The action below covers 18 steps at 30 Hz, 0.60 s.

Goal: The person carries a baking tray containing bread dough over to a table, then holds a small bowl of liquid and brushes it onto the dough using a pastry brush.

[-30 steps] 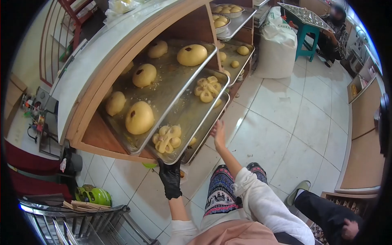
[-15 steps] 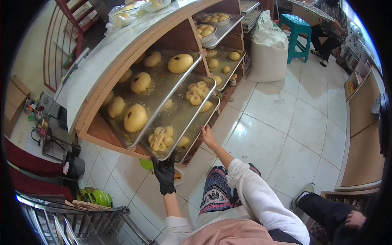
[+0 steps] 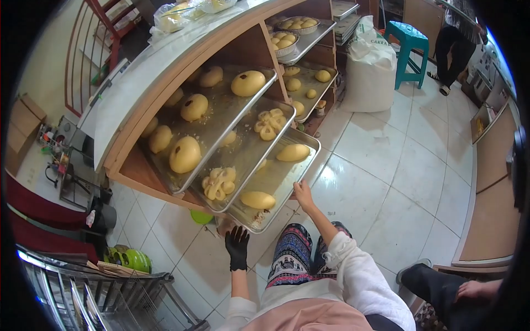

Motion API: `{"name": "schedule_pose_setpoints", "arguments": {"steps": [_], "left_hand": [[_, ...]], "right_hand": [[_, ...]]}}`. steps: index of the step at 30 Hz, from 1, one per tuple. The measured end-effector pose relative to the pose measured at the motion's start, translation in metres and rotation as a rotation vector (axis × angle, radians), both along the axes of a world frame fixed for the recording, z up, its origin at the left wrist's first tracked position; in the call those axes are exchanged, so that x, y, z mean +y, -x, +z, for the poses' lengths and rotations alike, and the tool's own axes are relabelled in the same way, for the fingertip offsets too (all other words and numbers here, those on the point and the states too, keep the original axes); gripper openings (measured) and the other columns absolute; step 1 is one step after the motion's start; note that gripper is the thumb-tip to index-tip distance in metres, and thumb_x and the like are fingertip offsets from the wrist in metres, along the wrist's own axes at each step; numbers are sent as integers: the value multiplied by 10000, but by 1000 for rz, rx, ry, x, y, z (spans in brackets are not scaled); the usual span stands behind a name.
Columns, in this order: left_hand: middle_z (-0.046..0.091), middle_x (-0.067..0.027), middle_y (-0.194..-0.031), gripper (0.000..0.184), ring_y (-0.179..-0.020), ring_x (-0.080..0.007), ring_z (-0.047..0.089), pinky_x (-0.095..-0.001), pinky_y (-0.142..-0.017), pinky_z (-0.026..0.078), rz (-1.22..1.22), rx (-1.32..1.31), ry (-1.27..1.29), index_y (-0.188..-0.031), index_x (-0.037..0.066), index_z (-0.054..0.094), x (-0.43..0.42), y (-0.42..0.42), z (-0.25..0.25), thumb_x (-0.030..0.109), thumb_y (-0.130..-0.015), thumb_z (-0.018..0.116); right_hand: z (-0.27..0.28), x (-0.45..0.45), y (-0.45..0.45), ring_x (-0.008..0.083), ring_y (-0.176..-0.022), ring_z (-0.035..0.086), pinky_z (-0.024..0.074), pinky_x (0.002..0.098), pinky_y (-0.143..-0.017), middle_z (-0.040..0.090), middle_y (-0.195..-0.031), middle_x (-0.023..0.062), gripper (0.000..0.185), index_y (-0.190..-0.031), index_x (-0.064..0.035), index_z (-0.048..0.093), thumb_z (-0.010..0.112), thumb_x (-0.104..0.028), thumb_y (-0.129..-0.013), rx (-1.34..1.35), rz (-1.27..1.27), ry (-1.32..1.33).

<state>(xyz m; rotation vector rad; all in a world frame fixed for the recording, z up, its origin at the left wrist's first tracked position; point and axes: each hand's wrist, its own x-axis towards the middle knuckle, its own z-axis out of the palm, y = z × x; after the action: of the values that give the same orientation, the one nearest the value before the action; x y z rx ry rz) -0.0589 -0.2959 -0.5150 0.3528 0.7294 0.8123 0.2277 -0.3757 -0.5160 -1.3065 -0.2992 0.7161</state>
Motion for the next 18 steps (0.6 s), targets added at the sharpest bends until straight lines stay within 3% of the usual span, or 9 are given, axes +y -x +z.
{"name": "schedule_pose_setpoints", "arguments": {"steps": [1, 5, 8, 10, 11, 14, 16, 18], "left_hand": [[470, -137, -1188, 558, -1101, -298, 447, -432, -968, 331, 12, -79, 102, -1187, 18, 441, 0, -15, 3, 406, -803, 558], [460, -109, -1244, 559, -1150, -259, 416, -407, -962, 349, 49, -387, 104, -1217, 37, 429, 16, -45, 1, 399, -812, 559], [442, -123, -1253, 574, -1138, -285, 425, -399, -972, 337, 40, -345, -21, -1227, 22, 408, 25, -60, 2, 434, -839, 507], [441, -111, -1257, 556, -1133, -276, 428, -376, -960, 351, 70, -180, -126, -1246, 30, 397, 28, -72, 13, 429, -864, 464], [428, -98, -1272, 568, -1137, -258, 416, -363, -978, 318, 50, -222, -147, -1274, 34, 366, 42, -68, -12, 414, -869, 484], [424, -98, -1266, 560, -1132, -243, 409, -344, -973, 318, 142, -9, -256, -1279, 34, 357, 20, -87, 35, 413, -881, 463], [425, -102, -1254, 545, -1133, -232, 401, -330, -965, 322, 116, -64, -299, -1280, 33, 358, 35, -82, 7, 402, -890, 453], [403, -110, -1287, 557, -1133, -269, 422, -375, -971, 335, 172, 70, -404, -1291, 39, 348, 38, -82, -2, 440, -906, 371]], "right_hand": [[-6, -12, -2, 229, -674, 609, 549, 335, -564, 538, -869, 140, 306, -1110, 25, 373, 396, -182, -887, -3, 1, 8], [-12, -60, -5, 196, -681, 601, 547, 321, -582, 565, -900, 150, 350, -1154, 34, 382, 413, -148, -857, -2, -1, 61], [9, -92, 0, 183, -696, 603, 542, 309, -604, 565, -909, 124, 317, -1130, 17, 410, 387, -162, -869, 34, 3, 75], [16, -105, 2, 179, -719, 607, 536, 303, -621, 567, -917, 109, 299, -1108, 7, 430, 375, -178, -879, 32, 9, 91], [17, -114, 3, 174, -703, 605, 541, 302, -607, 564, -904, 101, 311, -1124, 5, 431, 378, -171, -873, 46, -17, 63], [10, -144, 4, 156, -690, 594, 537, 291, -573, 562, -894, 85, 324, -1142, 2, 440, 387, -160, -866, 65, -70, 65], [6, -162, 3, 147, -695, 585, 521, 280, -561, 567, -915, 86, 328, -1145, 3, 443, 390, -155, -863, 19, -43, 162], [7, -174, 7, 137, -683, 571, 503, 267, -552, 569, -911, 81, 318, -1129, 5, 455, 393, -156, -862, 61, -95, 100]]}}
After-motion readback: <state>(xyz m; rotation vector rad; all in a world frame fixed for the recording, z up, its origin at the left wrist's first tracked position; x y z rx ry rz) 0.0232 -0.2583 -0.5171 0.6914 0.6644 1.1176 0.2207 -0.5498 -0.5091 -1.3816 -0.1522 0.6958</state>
